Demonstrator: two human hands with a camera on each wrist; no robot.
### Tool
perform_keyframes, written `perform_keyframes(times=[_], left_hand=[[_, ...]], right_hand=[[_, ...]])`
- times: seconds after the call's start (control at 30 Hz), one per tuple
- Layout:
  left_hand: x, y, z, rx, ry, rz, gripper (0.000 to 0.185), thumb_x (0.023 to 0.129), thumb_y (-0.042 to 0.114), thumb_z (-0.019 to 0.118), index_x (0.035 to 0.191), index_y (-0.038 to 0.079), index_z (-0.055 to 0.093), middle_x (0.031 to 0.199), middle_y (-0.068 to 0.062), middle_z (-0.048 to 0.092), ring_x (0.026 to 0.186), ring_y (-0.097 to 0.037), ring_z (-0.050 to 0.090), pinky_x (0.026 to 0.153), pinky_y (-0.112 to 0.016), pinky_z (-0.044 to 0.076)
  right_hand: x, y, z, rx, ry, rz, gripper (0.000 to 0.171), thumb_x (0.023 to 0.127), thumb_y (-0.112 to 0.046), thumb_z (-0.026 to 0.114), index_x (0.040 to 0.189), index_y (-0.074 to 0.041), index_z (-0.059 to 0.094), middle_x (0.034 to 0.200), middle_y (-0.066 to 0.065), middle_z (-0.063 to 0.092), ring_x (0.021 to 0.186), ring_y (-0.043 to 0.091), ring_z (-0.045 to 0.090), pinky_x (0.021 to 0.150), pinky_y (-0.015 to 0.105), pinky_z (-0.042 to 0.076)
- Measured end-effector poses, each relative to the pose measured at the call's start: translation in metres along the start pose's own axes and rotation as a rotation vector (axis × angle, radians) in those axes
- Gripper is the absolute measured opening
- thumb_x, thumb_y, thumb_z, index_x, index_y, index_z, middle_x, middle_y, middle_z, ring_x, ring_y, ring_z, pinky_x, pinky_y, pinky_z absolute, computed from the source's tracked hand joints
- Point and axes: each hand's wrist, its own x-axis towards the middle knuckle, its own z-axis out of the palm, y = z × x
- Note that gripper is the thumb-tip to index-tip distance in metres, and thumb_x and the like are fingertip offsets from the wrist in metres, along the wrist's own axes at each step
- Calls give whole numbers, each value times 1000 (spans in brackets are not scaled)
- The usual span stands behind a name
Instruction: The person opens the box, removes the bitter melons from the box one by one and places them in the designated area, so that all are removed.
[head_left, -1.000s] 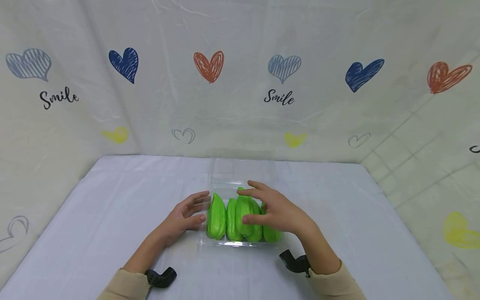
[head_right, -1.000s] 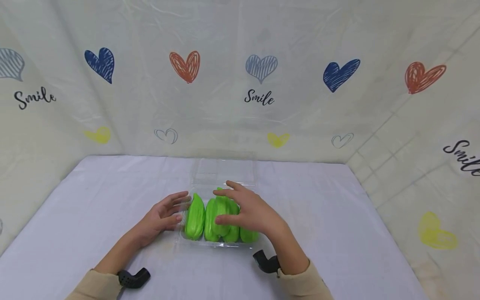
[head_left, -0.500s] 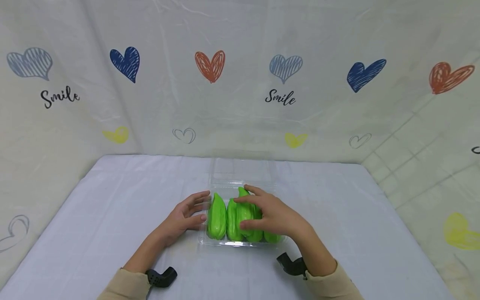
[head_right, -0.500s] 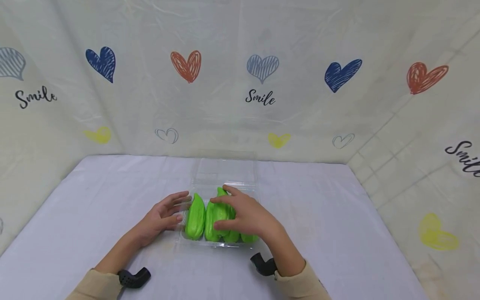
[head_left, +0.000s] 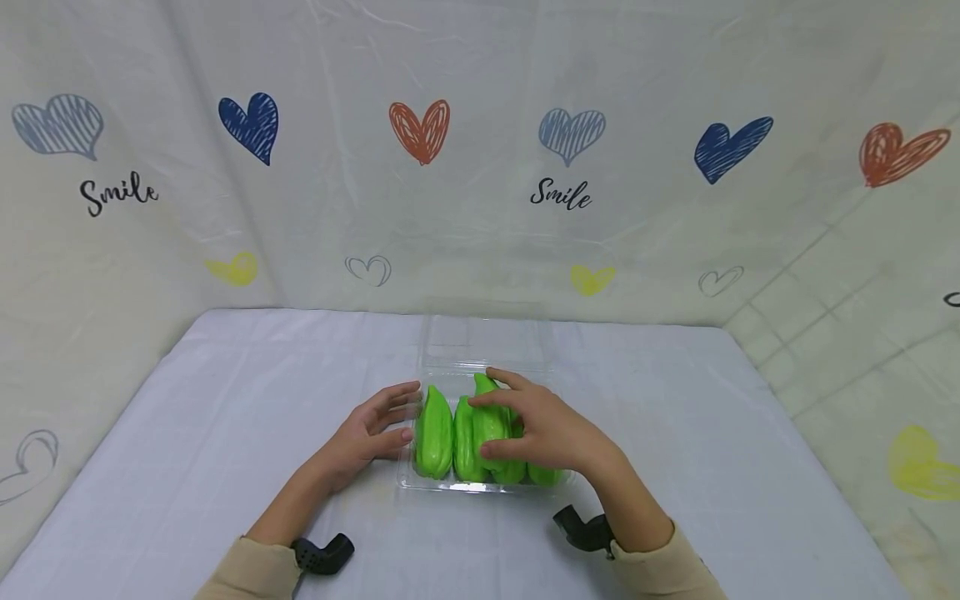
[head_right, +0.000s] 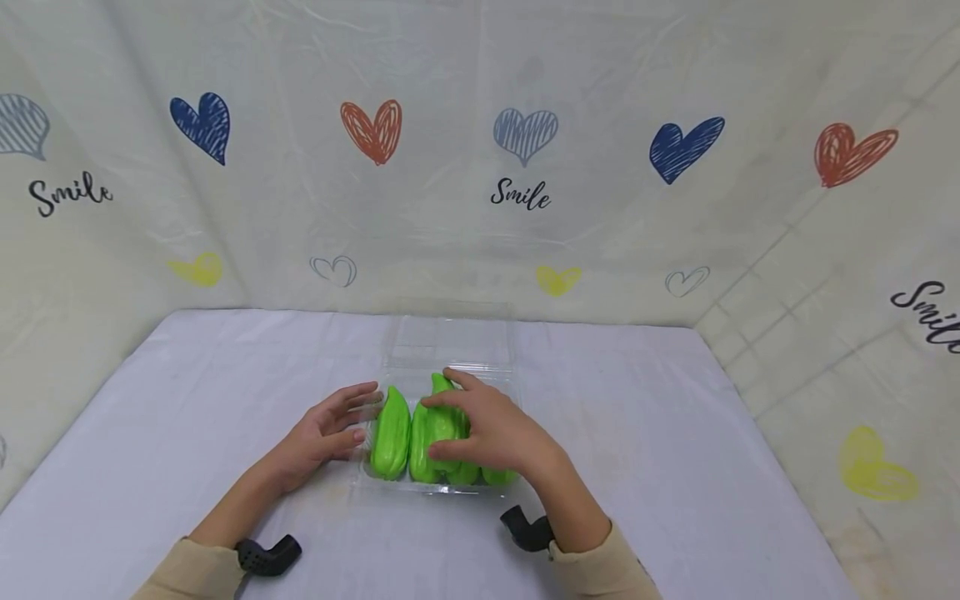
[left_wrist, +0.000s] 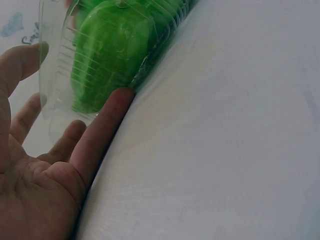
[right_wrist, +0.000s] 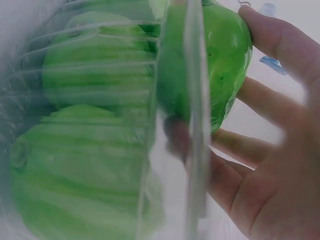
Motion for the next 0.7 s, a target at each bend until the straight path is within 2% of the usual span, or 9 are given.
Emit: perform_keyframes(times=[0.2,0.5,0.7], left_hand=[[-1,1,0,7,4,0,66,97,13,63,155,21,33,158,-9,33,143,-35,36,92,-46,55],[0,1,0,19,3,7,67,97,15,64,155,20,33,158,-9,33,143,-36,37,91,-46,55],[0,0,0,10,2,9,68,96,14,65,156,19,32,158,-11,33,143,-36,37,91,-45,56]], right_hand=[[0,2,-3,80,6,24,57,84,-35,80,135,-18,63,161,9,30,111,24,66,89,43,56],[-3,8,-12,114,41,62,54,84,-33,80,134,-24,63,161,5,30,98,22,70,88,40,56],[-8,14,-21,128,89,83,54,84,-31,80,134,-24,63,162,4,30,97,23,70,87,40,56]])
